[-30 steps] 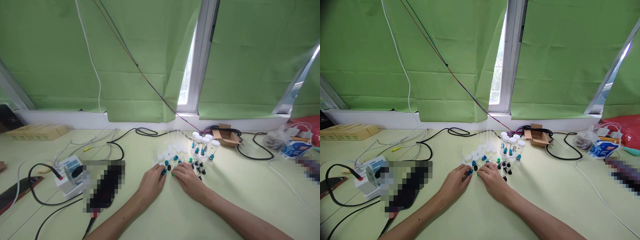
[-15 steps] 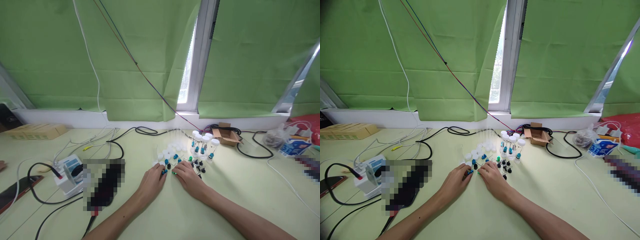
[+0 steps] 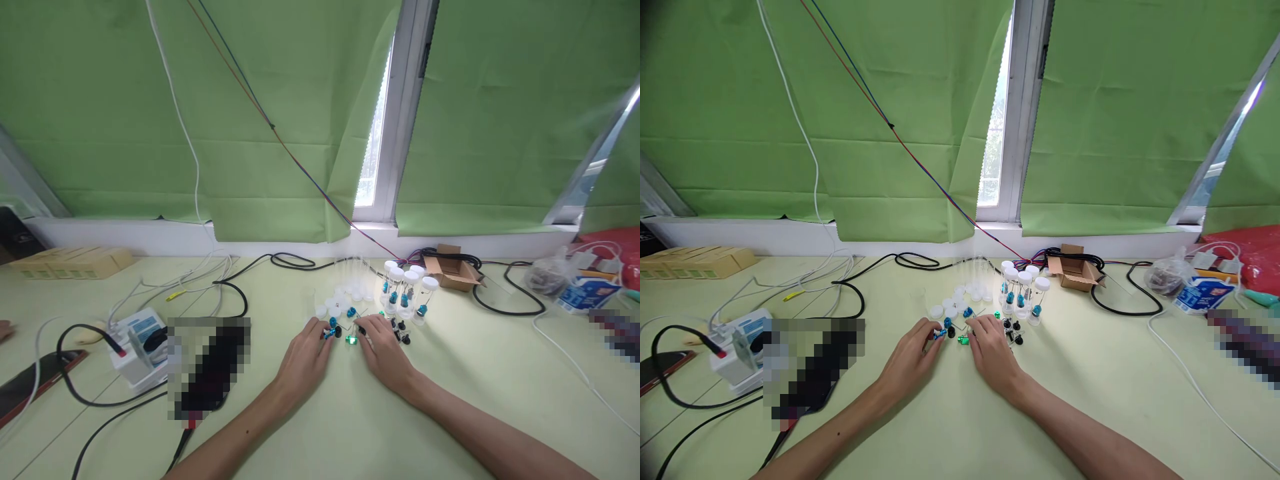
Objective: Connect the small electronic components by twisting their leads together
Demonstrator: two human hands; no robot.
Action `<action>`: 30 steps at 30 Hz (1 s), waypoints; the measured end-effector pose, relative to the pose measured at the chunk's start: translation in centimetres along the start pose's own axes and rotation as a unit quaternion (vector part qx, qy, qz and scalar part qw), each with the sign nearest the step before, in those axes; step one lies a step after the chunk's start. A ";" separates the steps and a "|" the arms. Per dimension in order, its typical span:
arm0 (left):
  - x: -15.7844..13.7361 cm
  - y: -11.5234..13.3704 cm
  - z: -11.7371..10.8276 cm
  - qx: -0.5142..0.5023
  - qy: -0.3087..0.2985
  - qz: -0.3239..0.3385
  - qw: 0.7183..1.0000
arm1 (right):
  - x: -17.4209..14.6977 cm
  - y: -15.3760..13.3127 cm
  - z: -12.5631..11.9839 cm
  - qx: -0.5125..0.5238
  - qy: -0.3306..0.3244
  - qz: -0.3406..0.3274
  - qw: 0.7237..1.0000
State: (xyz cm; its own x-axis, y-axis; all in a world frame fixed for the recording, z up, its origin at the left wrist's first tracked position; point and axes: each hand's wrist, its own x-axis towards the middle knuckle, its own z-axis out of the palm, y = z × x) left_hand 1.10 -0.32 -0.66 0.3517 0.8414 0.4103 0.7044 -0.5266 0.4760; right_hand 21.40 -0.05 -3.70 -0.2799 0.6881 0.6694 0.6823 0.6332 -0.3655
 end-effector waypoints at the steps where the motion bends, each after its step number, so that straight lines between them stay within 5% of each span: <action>1: 0.0 0.1 -0.1 -0.012 0.016 0.000 1.000 | 0.0 0.1 0.0 0.000 0.011 0.006 1.000; 18: -0.1 1.6 -1.2 -0.189 0.244 -0.088 0.947 | 0.0 -0.4 -0.2 -0.011 -0.007 -0.014 1.000; 26: 0.1 1.7 -1.5 -0.234 0.251 -0.142 0.929 | -0.1 -0.4 -0.2 -0.008 -0.025 -0.026 0.999; 30: 0.4 1.5 -1.3 -0.200 0.187 -0.129 0.953 | -0.1 -0.4 -0.1 -0.006 -0.028 -0.029 0.999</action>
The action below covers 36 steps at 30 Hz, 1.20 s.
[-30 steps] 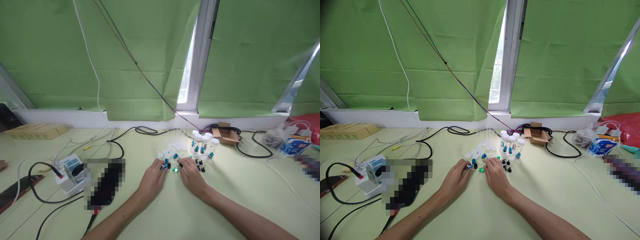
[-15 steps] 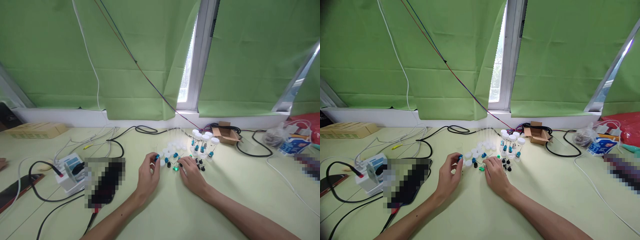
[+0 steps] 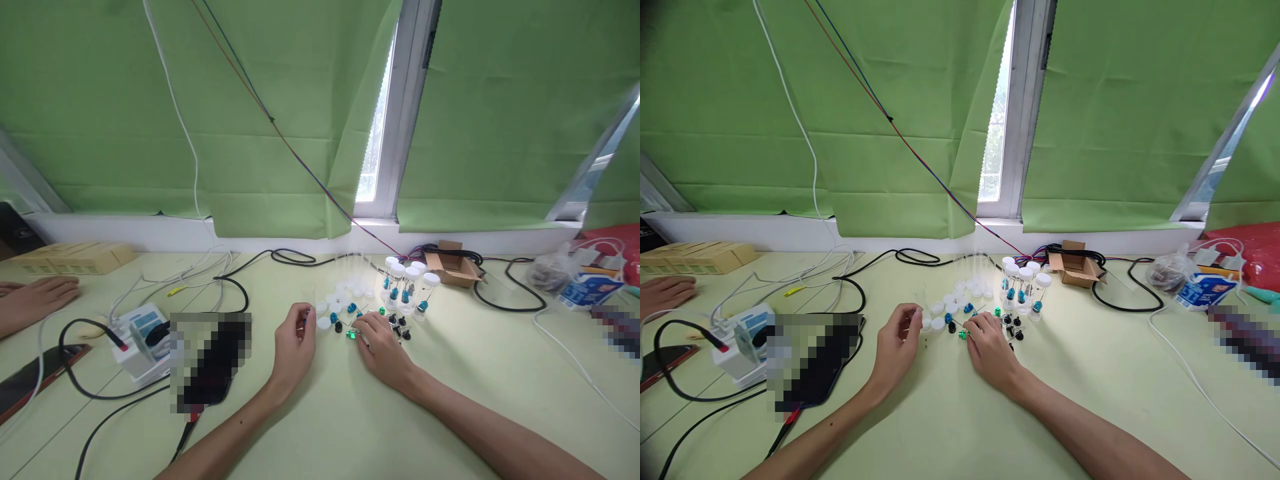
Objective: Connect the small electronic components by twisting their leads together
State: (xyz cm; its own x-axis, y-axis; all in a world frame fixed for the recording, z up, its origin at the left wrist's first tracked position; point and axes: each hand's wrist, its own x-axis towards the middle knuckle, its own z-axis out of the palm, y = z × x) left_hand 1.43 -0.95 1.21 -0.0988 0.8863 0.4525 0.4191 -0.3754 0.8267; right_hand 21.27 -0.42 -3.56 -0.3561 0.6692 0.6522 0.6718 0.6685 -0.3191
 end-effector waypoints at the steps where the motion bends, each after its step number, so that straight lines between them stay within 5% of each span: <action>1: 0.0 -0.1 0.1 0.014 -0.025 0.004 1.000 | 0.0 0.0 0.0 0.002 -0.001 0.001 1.000; 12: -1.1 -0.9 1.1 0.069 -0.207 0.035 0.975 | 0.1 0.3 -0.1 0.008 0.028 0.029 0.999; 23: -0.8 -1.7 1.6 -0.077 -0.222 -0.064 0.970 | 0.3 1.0 -0.9 -0.055 0.039 0.013 0.998; 36: -1.3 -1.7 1.9 -0.071 -0.214 -0.062 0.972 | 0.5 0.1 -1.6 -0.138 -0.037 -0.016 0.990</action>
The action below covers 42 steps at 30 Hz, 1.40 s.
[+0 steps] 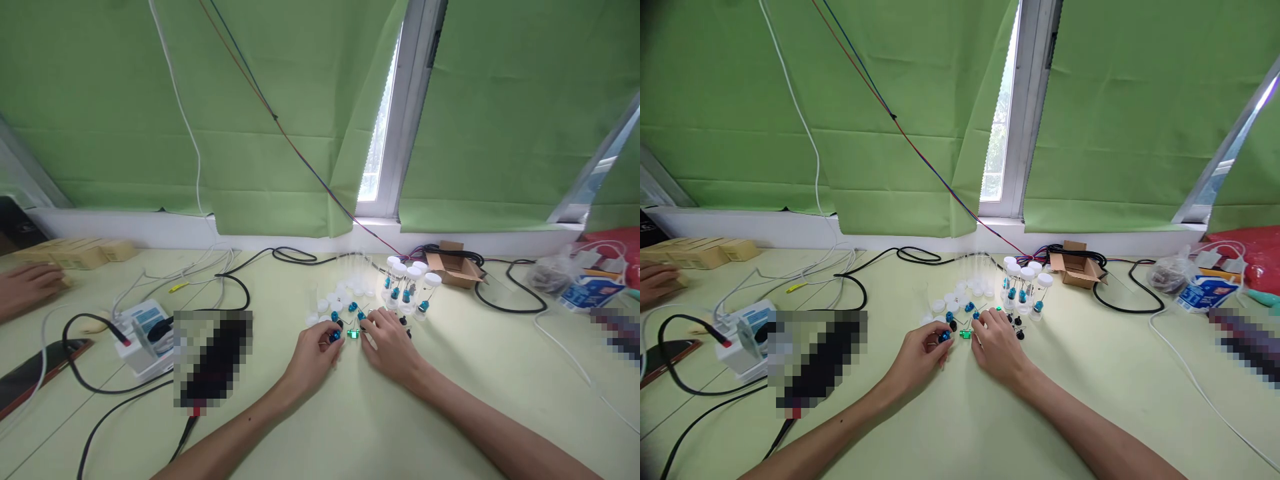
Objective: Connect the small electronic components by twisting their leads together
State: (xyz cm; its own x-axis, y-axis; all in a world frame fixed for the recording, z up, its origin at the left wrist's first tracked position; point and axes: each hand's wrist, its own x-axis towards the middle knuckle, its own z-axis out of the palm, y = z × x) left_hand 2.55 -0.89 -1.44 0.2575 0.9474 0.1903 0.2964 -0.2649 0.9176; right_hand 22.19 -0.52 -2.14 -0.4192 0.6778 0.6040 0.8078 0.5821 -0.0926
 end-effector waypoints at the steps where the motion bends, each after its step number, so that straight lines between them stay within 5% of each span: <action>1: 0.0 0.0 0.0 0.005 -0.001 0.002 1.000 | 0.0 0.1 0.0 -0.001 0.000 0.000 1.000; 17: -0.2 0.0 -0.1 0.100 0.006 0.034 0.994 | 0.5 3.8 -1.3 -0.074 -0.059 -0.021 0.995; 24: -0.3 -0.1 -0.1 0.104 0.004 0.033 0.994 | 0.7 3.5 -2.4 -0.042 -0.102 -0.082 0.991; 42: -0.4 0.1 -0.2 0.113 -0.003 0.042 0.993 | 0.5 2.9 -2.9 0.029 -0.184 -0.073 0.980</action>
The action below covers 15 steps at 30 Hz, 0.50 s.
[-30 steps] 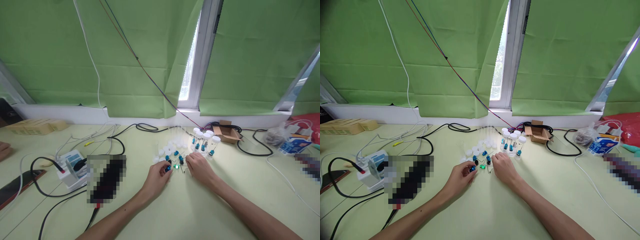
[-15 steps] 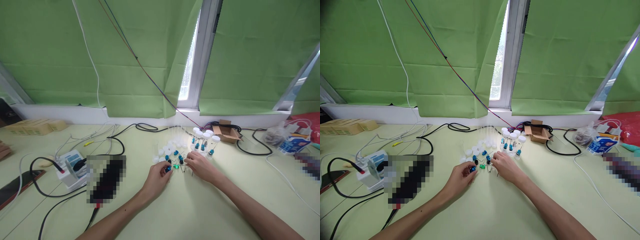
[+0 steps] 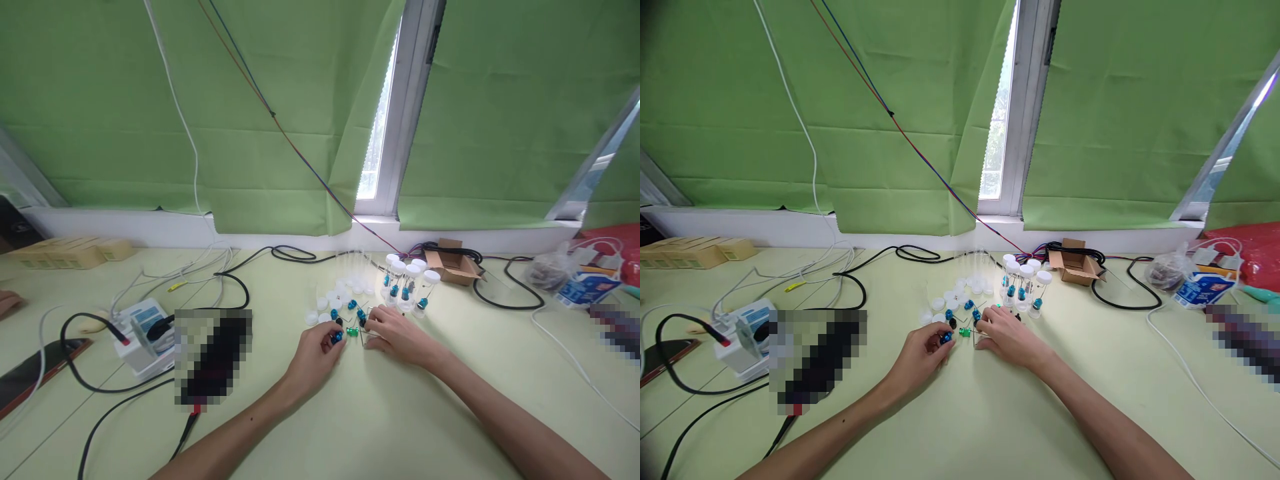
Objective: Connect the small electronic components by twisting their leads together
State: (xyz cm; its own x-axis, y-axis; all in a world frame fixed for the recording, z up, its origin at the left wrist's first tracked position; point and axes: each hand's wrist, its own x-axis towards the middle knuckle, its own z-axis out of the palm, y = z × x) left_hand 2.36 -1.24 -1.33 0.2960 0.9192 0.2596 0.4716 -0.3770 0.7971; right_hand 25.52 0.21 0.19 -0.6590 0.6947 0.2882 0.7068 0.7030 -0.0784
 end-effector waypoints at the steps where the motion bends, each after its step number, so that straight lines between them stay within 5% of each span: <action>1: 0.0 0.0 0.0 0.000 -0.001 0.000 1.000 | 0.0 0.0 0.0 0.006 -0.002 -0.003 1.000; 15: -0.1 0.3 0.0 0.011 -0.001 -0.005 1.000 | -0.1 -0.1 0.2 0.004 -0.031 0.000 1.000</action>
State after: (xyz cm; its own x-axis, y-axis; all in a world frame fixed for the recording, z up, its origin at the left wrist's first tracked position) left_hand 2.49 -1.44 -1.15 0.2932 0.9228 0.2498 0.4926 -0.3698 0.7878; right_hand 25.45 0.07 -0.01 -0.6732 0.7031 0.2292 0.7055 0.7035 -0.0856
